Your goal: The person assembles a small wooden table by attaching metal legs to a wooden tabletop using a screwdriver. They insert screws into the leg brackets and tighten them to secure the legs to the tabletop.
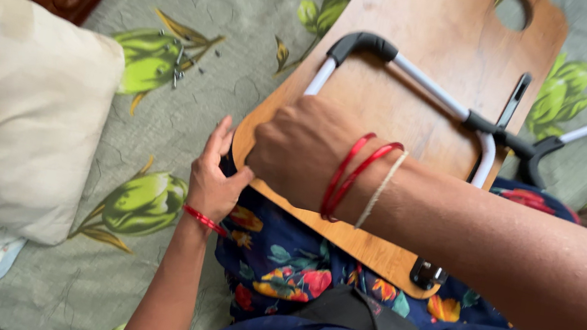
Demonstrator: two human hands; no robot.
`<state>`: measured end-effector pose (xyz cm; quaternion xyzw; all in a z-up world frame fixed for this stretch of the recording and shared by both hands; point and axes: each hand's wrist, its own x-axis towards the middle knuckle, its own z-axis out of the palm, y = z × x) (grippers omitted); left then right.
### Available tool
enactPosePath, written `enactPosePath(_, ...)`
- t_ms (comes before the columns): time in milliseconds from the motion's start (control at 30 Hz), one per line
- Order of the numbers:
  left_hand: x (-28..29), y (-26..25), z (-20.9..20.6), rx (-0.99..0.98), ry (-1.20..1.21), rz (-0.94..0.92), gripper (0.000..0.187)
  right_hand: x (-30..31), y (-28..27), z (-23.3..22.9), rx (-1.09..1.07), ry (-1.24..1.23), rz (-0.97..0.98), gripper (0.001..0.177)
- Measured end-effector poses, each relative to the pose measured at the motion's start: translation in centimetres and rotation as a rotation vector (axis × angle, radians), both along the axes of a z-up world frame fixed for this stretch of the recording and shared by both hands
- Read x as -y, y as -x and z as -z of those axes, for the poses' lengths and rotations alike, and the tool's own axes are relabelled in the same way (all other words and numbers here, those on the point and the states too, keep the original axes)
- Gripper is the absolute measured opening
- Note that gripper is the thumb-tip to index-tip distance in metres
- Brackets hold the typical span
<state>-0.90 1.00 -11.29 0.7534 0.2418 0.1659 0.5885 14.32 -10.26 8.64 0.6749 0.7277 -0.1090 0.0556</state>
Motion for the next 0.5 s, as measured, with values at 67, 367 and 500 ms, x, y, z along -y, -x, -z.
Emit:
enactPosePath(67, 0.2, 0.0, -0.2, 0.028, -0.029, 0.017, 0.083, 0.6, -0.9, -0.9, 0.008, 0.049, 0.075, 0.007)
enactPosePath(367, -0.9, 0.4, 1.1, 0.019, 0.066, 0.059, 0.073, 0.0, -3.0, -5.6, 0.021, 0.034, 0.103, 0.019)
enactPosePath(500, -2.3, -0.2, 2.4, 0.008, 0.284, -0.073, 0.06, -2.5, -5.3, -3.9, 0.012, -0.081, 0.205, 0.02)
